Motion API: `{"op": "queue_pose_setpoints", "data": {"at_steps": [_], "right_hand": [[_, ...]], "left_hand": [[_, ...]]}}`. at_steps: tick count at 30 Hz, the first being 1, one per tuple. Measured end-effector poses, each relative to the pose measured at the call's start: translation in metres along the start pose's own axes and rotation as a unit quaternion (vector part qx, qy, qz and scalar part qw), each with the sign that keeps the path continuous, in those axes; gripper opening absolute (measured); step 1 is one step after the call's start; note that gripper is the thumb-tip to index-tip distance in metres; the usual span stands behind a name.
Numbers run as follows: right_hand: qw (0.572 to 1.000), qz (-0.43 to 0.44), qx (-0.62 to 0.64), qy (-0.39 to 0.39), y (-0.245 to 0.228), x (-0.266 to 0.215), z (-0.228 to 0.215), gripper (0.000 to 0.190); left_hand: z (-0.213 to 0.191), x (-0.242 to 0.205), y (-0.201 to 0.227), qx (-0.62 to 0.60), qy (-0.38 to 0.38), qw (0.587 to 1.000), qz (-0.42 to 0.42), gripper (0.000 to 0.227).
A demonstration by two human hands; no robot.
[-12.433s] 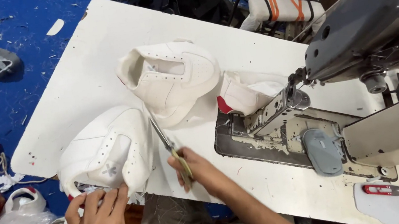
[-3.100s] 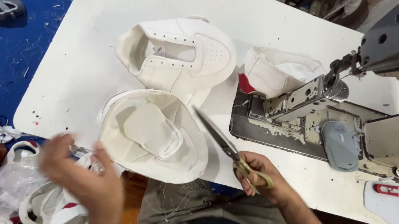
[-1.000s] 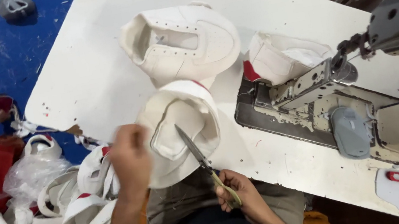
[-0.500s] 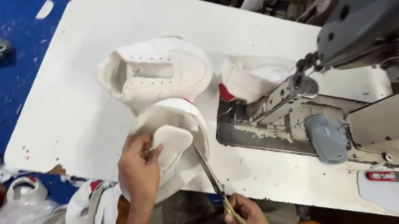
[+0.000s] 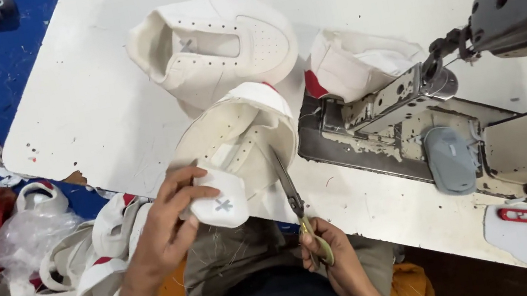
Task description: The person uses scissors to trim excess threads and fabric from the interior and edges of white shoe uppers. They repeatedly reposition the shoes on the table to access different areas and occasionally place a shoe under the sewing machine needle without sewing.
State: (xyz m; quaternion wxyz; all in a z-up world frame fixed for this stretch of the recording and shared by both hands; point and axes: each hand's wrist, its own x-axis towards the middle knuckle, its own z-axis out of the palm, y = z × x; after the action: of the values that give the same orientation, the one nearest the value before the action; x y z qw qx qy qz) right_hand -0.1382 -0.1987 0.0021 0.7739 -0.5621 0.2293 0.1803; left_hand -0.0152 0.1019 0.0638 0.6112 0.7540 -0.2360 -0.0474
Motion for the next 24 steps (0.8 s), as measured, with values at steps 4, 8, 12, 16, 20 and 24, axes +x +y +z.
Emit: {"op": "queue_pose_setpoints", "data": {"at_steps": [4, 8, 12, 16, 20, 24], "right_hand": [[0.999, 0.007, -0.034, 0.024, 0.002, -0.003, -0.004, 0.027], [0.974, -0.039, -0.218, 0.054, -0.008, -0.012, -0.003, 0.026], [0.933, -0.09, -0.343, 0.054, -0.019, -0.018, 0.001, 0.033], [0.893, -0.153, -0.421, 0.038, -0.044, -0.024, 0.023, 0.042], [0.877, -0.126, -0.464, 0.024, -0.05, -0.013, 0.03, 0.038], [0.943, -0.094, -0.314, 0.052, -0.013, -0.007, -0.003, 0.034]], "left_hand": [[0.019, -0.003, -0.011, 0.074, 0.039, 0.996, -0.029, 0.042], [0.029, -0.007, -0.012, 0.153, 0.111, 0.982, -0.024, 0.056], [0.028, -0.007, -0.002, 0.154, 0.129, 0.977, -0.071, 0.055], [0.028, -0.009, -0.005, 0.128, 0.138, 0.979, -0.077, 0.052], [0.032, -0.014, -0.022, -0.058, 0.152, 0.986, -0.046, 0.061], [0.028, -0.012, -0.009, -0.085, 0.109, 0.99, 0.007, 0.082]]}}
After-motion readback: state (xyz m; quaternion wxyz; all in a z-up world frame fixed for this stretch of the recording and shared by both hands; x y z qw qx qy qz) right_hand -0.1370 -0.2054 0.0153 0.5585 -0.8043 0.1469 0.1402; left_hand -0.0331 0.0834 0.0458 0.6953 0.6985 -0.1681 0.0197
